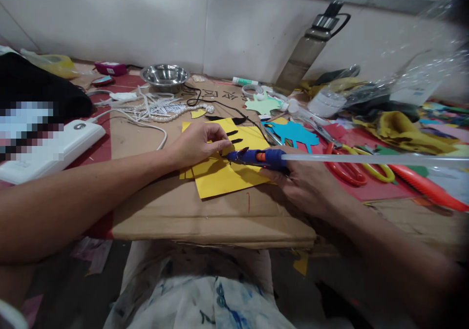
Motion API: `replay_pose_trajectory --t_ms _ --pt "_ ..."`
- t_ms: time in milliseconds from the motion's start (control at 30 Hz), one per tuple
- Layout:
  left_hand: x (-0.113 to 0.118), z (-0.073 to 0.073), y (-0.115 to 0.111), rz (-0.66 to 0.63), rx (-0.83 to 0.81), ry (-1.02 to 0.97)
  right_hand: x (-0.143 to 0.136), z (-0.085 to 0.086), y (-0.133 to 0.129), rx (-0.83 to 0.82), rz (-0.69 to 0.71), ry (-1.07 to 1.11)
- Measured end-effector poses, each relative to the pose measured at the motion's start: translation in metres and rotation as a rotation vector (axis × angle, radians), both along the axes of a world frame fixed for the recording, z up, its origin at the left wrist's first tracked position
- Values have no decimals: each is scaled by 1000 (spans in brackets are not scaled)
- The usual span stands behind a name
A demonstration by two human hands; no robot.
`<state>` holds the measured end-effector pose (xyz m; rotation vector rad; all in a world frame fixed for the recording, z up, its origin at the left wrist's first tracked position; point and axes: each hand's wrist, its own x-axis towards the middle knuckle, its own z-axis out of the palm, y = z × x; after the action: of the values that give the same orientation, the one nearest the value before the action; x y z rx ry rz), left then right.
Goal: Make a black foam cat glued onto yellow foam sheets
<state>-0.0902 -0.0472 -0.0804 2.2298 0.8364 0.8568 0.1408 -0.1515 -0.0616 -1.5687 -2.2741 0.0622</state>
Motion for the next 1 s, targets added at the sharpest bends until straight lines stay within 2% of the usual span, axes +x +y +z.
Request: replay_pose_trajectory --t_ms 233,567,867,1000 --pt "0 -1 0 -17 -49 -33 7 2 -3 18 18 -21" --pt "0 0 -2 -17 -57 -30 15 4 -11 29 -63 -88" --pt "-2 6 -8 5 -19 27 14 -2 -6 83 35 -1" --pt "-2 9 -11 20 -36 42 13 -1 -5 73 34 -7"
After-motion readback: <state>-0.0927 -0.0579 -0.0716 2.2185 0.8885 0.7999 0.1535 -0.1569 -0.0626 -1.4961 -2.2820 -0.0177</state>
